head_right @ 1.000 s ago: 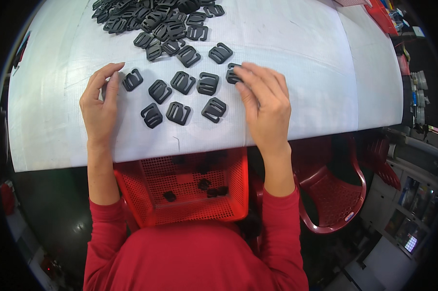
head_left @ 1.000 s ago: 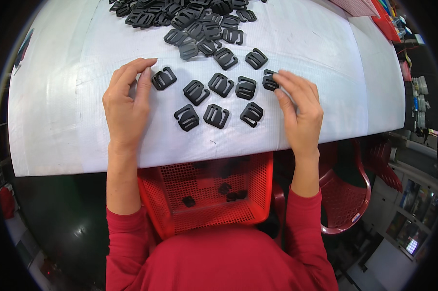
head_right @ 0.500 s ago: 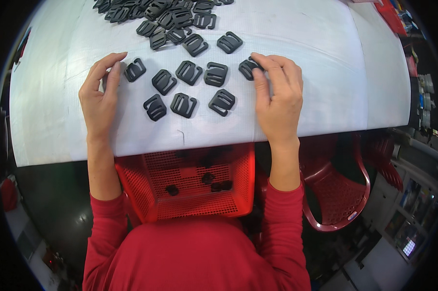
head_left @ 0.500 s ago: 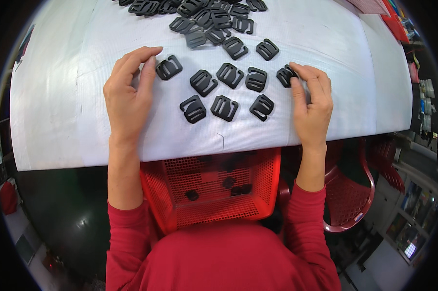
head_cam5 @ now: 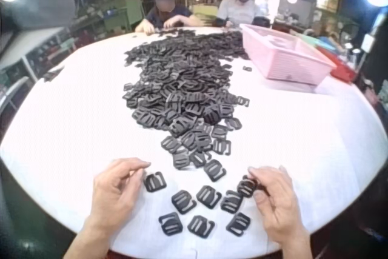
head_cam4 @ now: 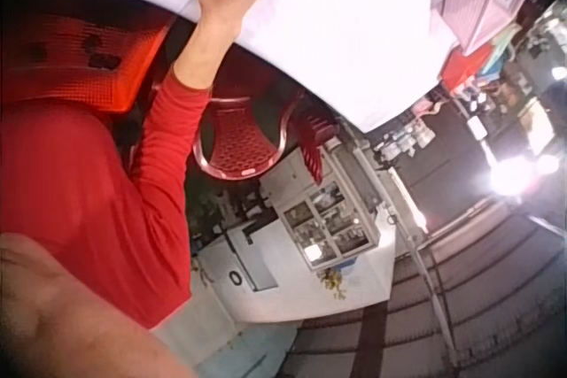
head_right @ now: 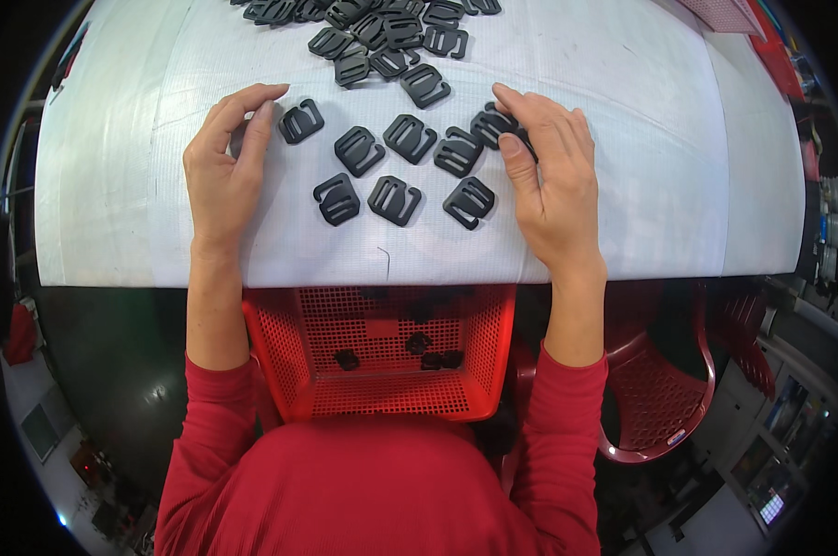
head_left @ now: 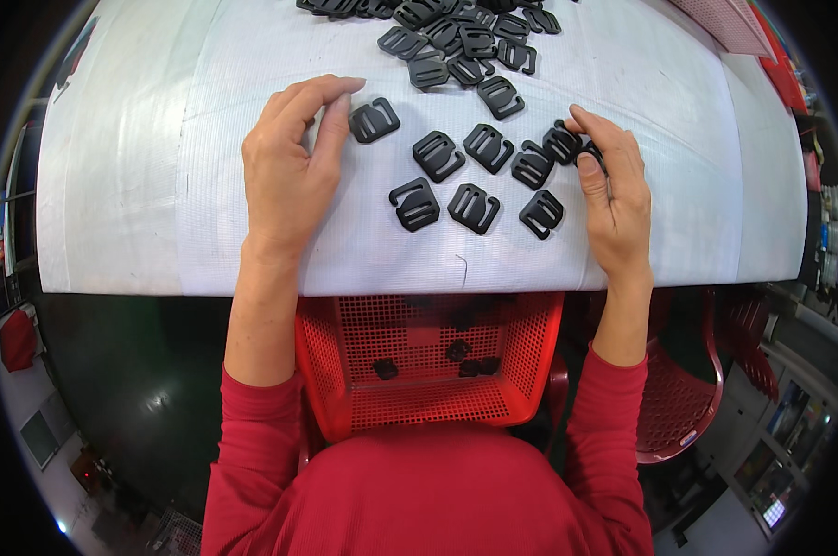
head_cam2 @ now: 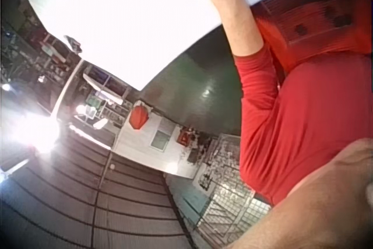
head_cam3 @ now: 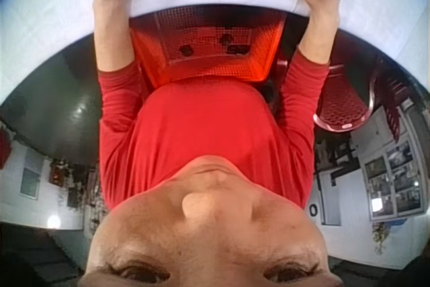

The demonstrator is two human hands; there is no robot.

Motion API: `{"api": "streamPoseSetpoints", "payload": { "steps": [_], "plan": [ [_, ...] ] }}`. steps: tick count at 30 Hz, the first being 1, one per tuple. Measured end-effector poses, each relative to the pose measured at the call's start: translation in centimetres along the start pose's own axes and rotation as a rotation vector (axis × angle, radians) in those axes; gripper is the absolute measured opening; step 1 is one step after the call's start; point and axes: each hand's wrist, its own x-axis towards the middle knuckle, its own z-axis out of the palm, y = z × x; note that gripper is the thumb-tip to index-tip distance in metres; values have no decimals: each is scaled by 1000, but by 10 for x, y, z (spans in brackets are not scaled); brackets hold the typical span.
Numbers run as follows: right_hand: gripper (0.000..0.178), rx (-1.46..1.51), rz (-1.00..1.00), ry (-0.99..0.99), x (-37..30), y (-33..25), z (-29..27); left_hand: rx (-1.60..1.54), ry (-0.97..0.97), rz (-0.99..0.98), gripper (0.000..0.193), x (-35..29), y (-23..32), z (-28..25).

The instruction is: The person sorts small black plastic parts on a white table, picking them up and placing them into a red basket. The person repeatedly gathers the parts from the table surface and transfers them into the basket.

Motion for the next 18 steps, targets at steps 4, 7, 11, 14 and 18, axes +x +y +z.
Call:
{"api": "streamPoseSetpoints", "payload": {
  "steps": [4,7,11,14,18],
  "plan": [
    [35,75,34,31,-2,0,-1,-11,8,5,15,0,0,1],
    [38,16,3,39,-1,1,3,-42,-8,16,16,-1,-1,1],
    [47,-272,-29,-74,-4,-7,9,4,-166,160,30,-6,-2,6],
    [55,-310,-28,-138,-10,-24,18,120,-376,269,53,-16,9,11],
    [62,-294,-91,-164,-17,-49,31,179,-494,392,61,-34,25,20]
  ]
}}
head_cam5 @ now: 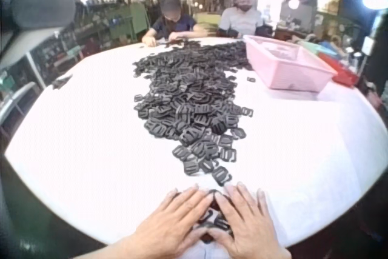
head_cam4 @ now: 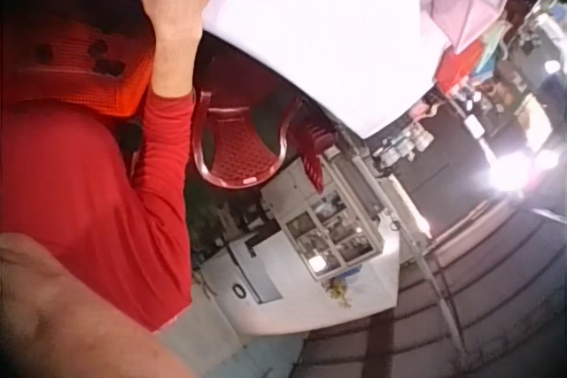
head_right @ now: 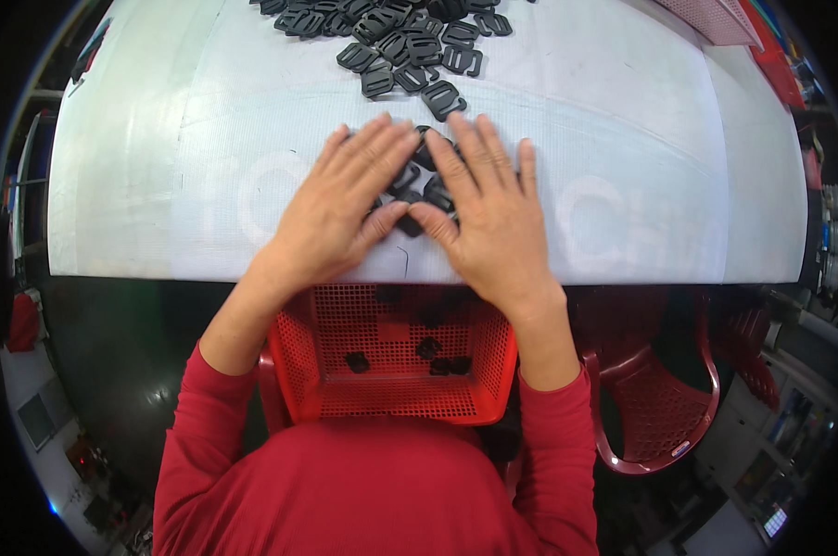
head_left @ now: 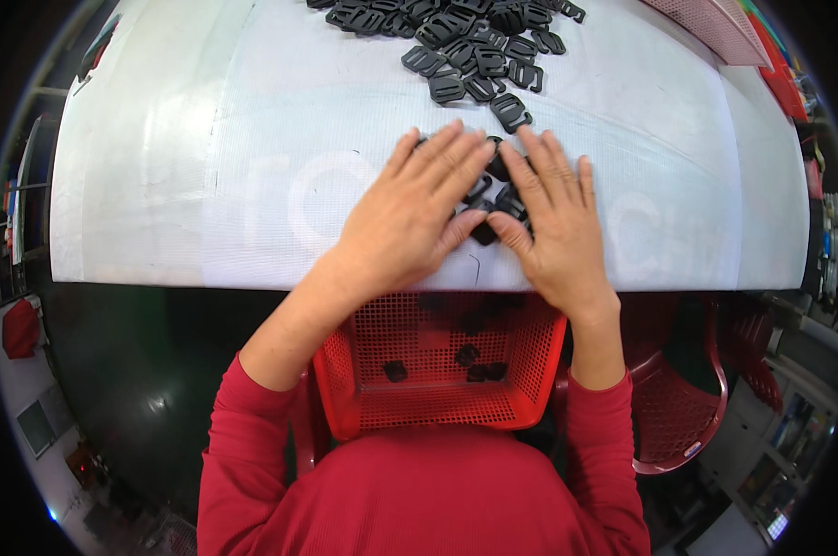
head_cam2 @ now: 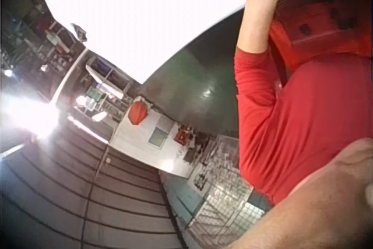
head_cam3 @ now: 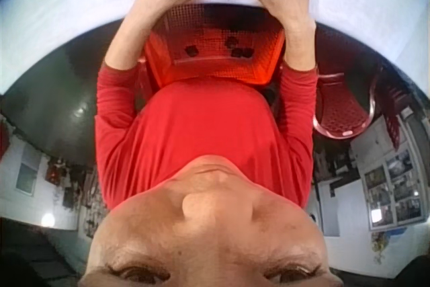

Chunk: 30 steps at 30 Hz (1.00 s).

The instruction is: The person sorts small black plastic parts on a white table, picking them up and placing them into a red basket. The person repeatedly gathers the parts from the table surface and transfers them into the basket.

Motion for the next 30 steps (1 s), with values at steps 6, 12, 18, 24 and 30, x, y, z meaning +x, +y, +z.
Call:
{"api": "streamPoseSetpoints", "payload": {
  "steps": [6,12,18,24,30],
  "plan": [
    [64,153,-73,-95,-32,-23,-12,-108,-78,-22,64,-35,27,-6],
    [60,325,-141,-236,-84,-43,-37,-299,-257,34,60,-84,52,-29],
    [45,382,-123,-45,-41,-9,-54,-346,16,-50,44,-49,28,-57],
    [55,421,226,287,85,84,-4,-100,337,-55,29,62,-63,-40],
    [57,36,318,324,148,90,47,75,429,-28,30,112,-81,19]
  ]
}}
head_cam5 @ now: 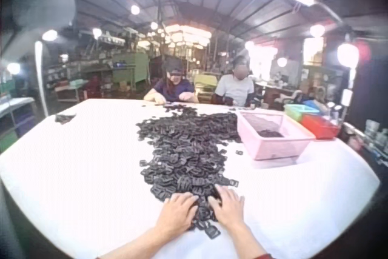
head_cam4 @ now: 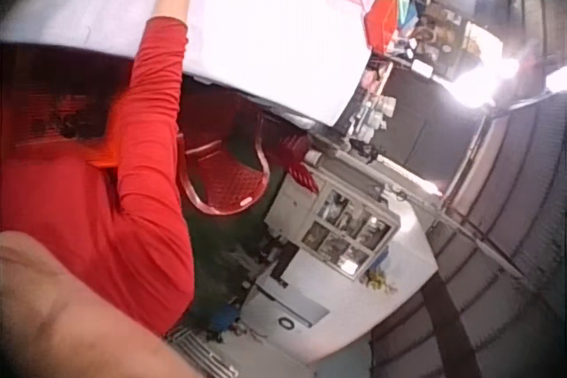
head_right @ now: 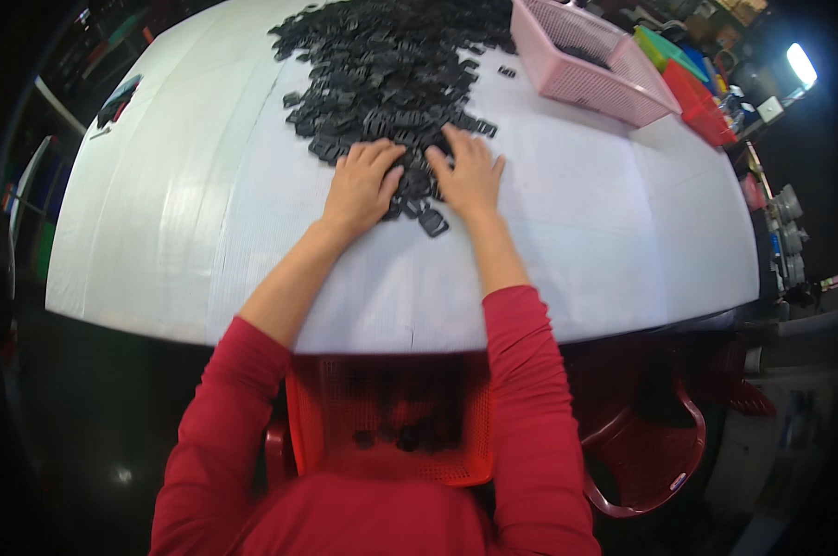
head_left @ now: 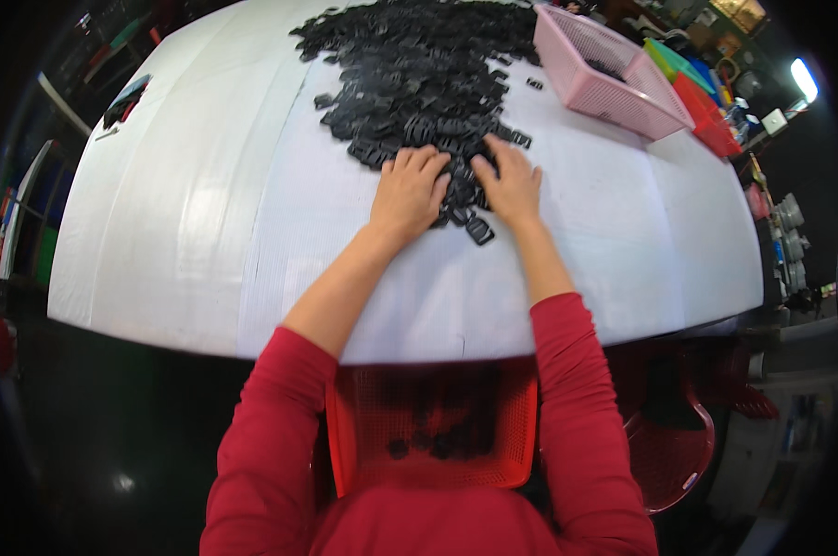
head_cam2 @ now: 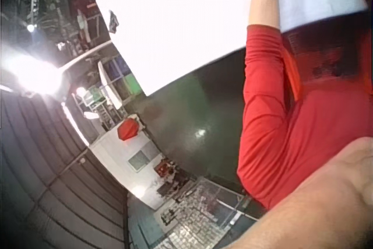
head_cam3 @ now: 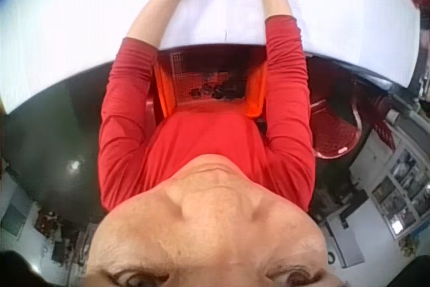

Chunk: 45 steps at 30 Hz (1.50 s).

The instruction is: The person sorts small black plastic parts on a white table, picking them up and placing them into a red basket. The person repeatedly gathers the parts from the table surface and transfers them into the basket.

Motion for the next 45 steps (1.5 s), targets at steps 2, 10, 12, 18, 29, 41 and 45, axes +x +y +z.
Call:
{"api": "streamPoseSetpoints", "payload": {
  "steps": [2,10,12,18,29,41,45],
  "plan": [
    [54,12,-128,54,-6,-15,4,-54,-23,21,28,-6,-4,-10],
    [39,189,-290,-64,-28,-42,-20,-251,-9,20,21,-9,-7,-16],
    [36,204,-287,-65,-37,-47,-25,-289,-52,14,21,-11,-7,-22],
    [28,228,-226,-93,-69,-52,-51,-339,-60,7,16,-13,-1,-33],
    [22,97,-158,-3,-115,-20,-110,101,-165,42,15,-36,23,-68],
    [28,83,-275,22,-135,-44,-104,107,-94,170,24,-67,62,-59],
    [31,67,-251,-13,-120,-45,-94,-239,-360,-232,20,-71,80,-73]
  ]
}}
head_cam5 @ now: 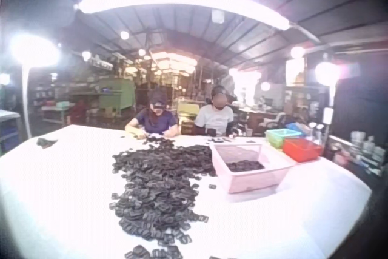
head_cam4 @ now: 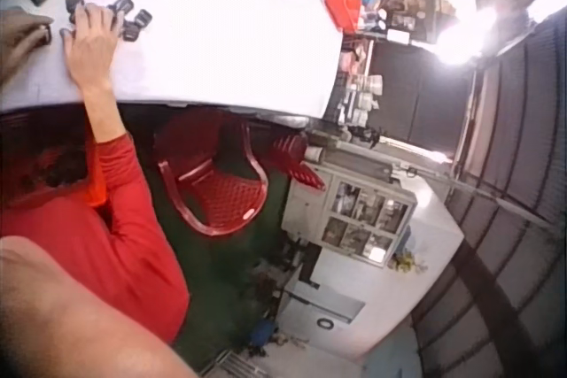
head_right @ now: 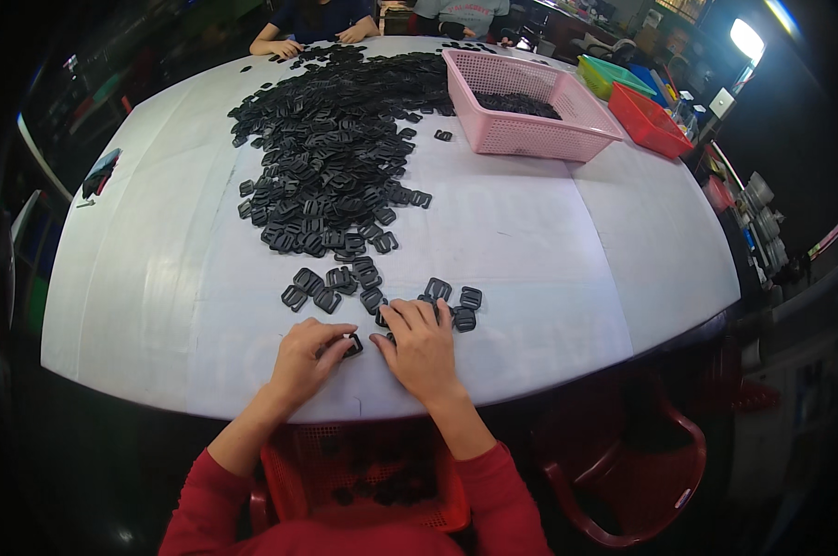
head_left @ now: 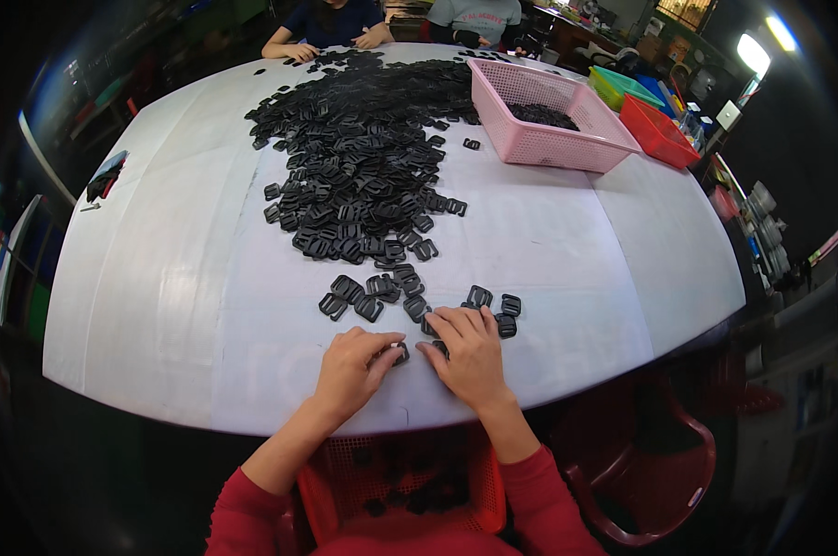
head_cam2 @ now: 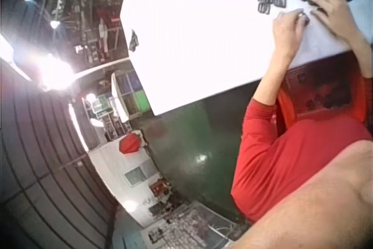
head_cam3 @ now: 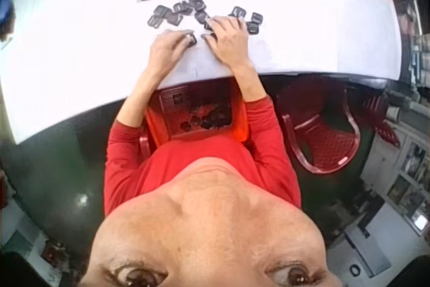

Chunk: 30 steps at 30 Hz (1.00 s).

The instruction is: The person sorts small black plastic parts on a white table, picking them up and placing them into a red basket. The person repeatedly gathers the parts from the table surface and transfers them into the basket.

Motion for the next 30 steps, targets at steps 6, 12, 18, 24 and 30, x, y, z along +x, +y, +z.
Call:
{"api": "streamPoseSetpoints", "payload": {
  "steps": [6,12,18,24,30],
  "plan": [
    [24,-14,-58,5,6,-2,10,-34,275,161,20,-13,13,-7],
    [21,166,129,30,10,9,-11,-2016,-132,344,66,-43,115,-42],
    [22,124,314,238,1,49,-43,-2696,-237,734,107,-79,176,-2],
    [18,-78,183,117,-12,48,-39,-2835,-73,522,101,-80,193,-11],
    [12,-165,57,94,-15,46,-37,-2395,-651,-201,71,-64,137,-71]
  ]
}}
